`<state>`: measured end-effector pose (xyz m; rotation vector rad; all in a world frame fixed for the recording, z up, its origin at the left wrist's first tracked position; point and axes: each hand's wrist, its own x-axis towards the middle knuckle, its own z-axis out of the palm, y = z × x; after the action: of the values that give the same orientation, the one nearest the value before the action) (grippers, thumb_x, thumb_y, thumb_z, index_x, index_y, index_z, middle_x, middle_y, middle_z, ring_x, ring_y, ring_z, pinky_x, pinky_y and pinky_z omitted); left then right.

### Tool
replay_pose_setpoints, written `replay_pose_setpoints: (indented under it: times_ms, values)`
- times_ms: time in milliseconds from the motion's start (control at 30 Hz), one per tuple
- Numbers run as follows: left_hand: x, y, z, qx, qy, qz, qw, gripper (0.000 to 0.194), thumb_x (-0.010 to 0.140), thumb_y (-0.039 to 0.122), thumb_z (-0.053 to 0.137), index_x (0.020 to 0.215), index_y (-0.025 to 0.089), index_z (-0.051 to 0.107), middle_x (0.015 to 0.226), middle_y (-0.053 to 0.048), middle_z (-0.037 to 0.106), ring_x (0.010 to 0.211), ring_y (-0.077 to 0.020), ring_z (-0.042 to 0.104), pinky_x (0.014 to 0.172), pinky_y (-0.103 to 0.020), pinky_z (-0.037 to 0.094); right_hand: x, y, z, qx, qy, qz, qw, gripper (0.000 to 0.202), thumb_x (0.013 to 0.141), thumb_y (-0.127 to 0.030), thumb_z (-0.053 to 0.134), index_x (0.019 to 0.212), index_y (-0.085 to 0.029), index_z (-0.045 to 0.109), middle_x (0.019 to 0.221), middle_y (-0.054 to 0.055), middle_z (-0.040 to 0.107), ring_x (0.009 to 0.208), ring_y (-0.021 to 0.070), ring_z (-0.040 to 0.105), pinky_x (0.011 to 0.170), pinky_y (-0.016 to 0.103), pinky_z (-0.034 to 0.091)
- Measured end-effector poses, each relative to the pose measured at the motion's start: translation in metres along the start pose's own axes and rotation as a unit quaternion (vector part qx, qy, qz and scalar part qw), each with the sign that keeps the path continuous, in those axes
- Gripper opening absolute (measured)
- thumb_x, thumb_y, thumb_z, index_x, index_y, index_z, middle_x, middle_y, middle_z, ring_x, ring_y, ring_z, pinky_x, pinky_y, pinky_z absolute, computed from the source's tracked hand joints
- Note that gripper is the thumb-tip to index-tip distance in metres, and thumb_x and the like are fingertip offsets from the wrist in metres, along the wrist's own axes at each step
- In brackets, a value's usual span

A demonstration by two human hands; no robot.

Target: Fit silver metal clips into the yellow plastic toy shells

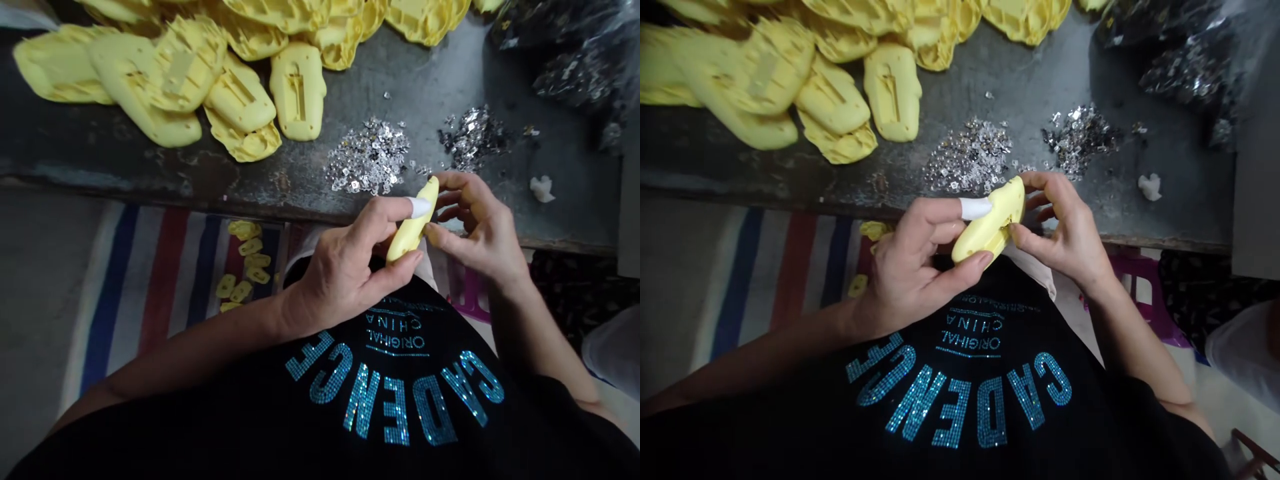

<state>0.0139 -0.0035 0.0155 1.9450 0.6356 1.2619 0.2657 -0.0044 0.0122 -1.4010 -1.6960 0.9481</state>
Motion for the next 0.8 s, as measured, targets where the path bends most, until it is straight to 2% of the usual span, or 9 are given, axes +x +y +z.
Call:
replay_pose_setpoints:
  times_ms: [133,233,333,433,533,667,800]
  values:
    - [0.002,0.01,0.005,0.039,-0.031,-0.042,0.998,0.043,0.105,0.016,0.075,0.145,0.021,0.06,0.095,0.003,0.082,0.077,-0.0126,0.077,0.077,-0.024,0.065,-0.002,0.009,0.005,0.008,0.02,-0.038,0.999,0.062,0.09,-0.054,0.091,0.142,-0.029,0.069,0.138,0.009,0.074,0.109,0.0247,0.077,0.086,0.039,0.069]
    - [0.002,0.016,0.006,0.027,-0.047,-0.042,0.998,0.045,0.103,0.017,0.079,0.145,0.021,0.062,0.101,0.0,0.082,0.081,-0.0137,0.078,0.08,-0.026,0.066,-0.008,0.015,0.011,0.038,0.051,-0.062,0.996,0.059,0.09,-0.048,0.09,0.141,-0.029,0.068,0.137,0.009,0.074,0.11,0.0255,0.078,0.087,0.04,0.07]
    - [0.001,0.015,0.003,-0.076,-0.094,-0.069,0.99,0.065,0.098,0.023,0.088,0.156,0.023,0.059,0.098,0.001,0.078,0.084,-0.0142,0.076,0.084,-0.026,0.068,-0.021,0.015,0.018,0.045,0.109,-0.089,0.989,0.056,0.094,-0.047,0.085,0.144,-0.032,0.065,0.136,0.011,0.075,0.111,0.0292,0.078,0.089,0.045,0.071]
    - [0.0,0.009,-0.002,-0.202,-0.154,-0.155,0.955,0.09,0.09,0.029,0.099,0.168,0.03,0.055,0.101,0.0,0.073,0.09,-0.0162,0.077,0.089,-0.028,0.07,-0.038,0.014,0.023,-0.015,0.168,-0.097,0.981,0.058,0.096,-0.042,0.079,0.151,-0.039,0.058,0.141,0.013,0.071,0.115,0.0346,0.076,0.093,0.054,0.072]
    - [0.001,0.003,-0.001,-0.239,-0.18,-0.195,0.934,0.102,0.081,0.035,0.107,0.171,0.033,0.059,0.111,-0.002,0.07,0.102,-0.0187,0.076,0.098,-0.034,0.071,-0.047,0.017,0.024,-0.077,0.222,-0.122,0.964,0.058,0.098,-0.044,0.074,0.152,-0.045,0.053,0.142,0.013,0.065,0.12,0.0379,0.073,0.096,0.061,0.071]
    - [0.004,0.0,0.005,-0.225,-0.184,-0.119,0.949,0.093,0.079,0.037,0.108,0.164,0.035,0.071,0.123,-0.006,0.068,0.117,-0.0223,0.073,0.104,-0.037,0.071,-0.043,0.025,0.022,-0.066,0.287,-0.231,0.927,0.062,0.097,-0.069,0.07,0.15,-0.04,0.059,0.128,0.011,0.062,0.107,0.0343,0.071,0.087,0.059,0.069]
    - [0.003,-0.005,0.007,-0.227,-0.163,-0.067,0.958,0.097,0.075,0.033,0.11,0.163,0.034,0.072,0.126,-0.007,0.069,0.117,-0.0232,0.074,0.097,-0.034,0.073,-0.038,0.025,0.02,-0.039,0.298,-0.255,0.919,0.064,0.091,-0.068,0.079,0.146,-0.039,0.067,0.124,0.009,0.063,0.102,0.0319,0.071,0.083,0.054,0.068]
